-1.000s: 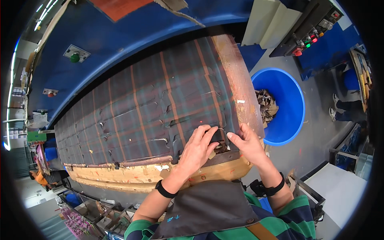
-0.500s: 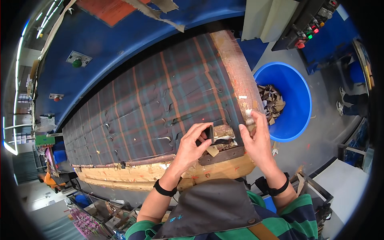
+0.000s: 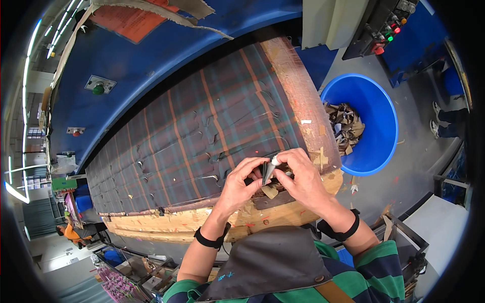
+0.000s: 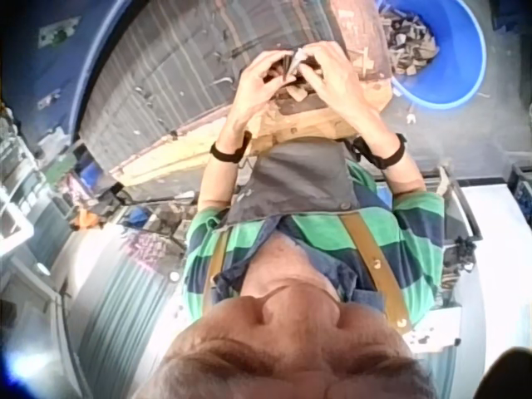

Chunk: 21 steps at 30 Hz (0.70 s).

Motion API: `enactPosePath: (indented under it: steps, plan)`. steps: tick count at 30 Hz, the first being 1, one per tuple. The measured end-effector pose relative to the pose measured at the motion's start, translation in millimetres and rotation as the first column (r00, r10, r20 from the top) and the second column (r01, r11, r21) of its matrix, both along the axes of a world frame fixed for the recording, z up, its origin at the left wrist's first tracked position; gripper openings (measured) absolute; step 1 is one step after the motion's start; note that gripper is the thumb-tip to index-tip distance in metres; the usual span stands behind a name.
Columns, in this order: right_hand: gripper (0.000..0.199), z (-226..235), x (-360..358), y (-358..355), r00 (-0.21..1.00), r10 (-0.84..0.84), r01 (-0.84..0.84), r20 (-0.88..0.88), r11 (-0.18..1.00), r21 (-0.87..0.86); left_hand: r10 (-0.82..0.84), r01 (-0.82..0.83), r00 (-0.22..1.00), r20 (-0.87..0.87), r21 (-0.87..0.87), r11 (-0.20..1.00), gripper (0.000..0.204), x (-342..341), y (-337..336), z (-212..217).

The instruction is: The person assembles small fabric components by hand in a workshop setting. They pick up dark plaid fabric pieces and white backing materials, align them, and press them together on a wooden work surface. The person occasionally uses a pair of scissors to trim excess material from the assembled parts.

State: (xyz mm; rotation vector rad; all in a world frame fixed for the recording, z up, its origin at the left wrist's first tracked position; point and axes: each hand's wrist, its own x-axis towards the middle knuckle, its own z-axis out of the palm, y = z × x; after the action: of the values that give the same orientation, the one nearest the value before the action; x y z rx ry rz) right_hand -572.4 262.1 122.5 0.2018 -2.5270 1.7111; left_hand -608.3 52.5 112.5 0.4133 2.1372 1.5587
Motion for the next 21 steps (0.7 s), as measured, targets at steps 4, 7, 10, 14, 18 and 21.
enactPosePath:
  steps: [4, 7, 10, 14, 18, 21]
  plan:
    - [0.025, -3, 1, 9, 0.997, 0.026, -0.019, -0.066, 0.994, 0.108, 0.031, -0.038, 0.995, 0.100, 0.073, 0.997, 0.049, 0, -2, 0]
    - [0.025, -1, 5, 17, 0.992, 0.047, -0.024, -0.117, 0.982, 0.188, 0.038, -0.048, 0.992, 0.121, 0.078, 0.996, 0.047, -3, -2, 7]
    - [0.027, -3, 11, 24, 0.988, 0.069, -0.030, -0.135, 0.962, 0.271, 0.059, -0.068, 0.993, 0.102, 0.092, 0.993, 0.046, -5, -7, 13]
    - [0.030, -4, 16, 34, 0.979, 0.146, -0.085, -0.144, 0.927, 0.366, 0.102, -0.100, 0.995, -0.014, 0.110, 0.989, 0.045, -7, -17, 27]
    - [0.024, -1, 15, 41, 0.989, 0.070, -0.026, -0.131, 0.950, 0.310, 0.125, -0.122, 0.970, -0.209, 0.029, 0.992, 0.053, -12, -22, 62]
    - [0.024, -7, 8, 44, 0.976, -0.209, 0.214, -0.053, 0.968, 0.128, -0.104, -0.060, 0.841, -0.531, -0.283, 0.957, 0.054, -26, 5, 84]
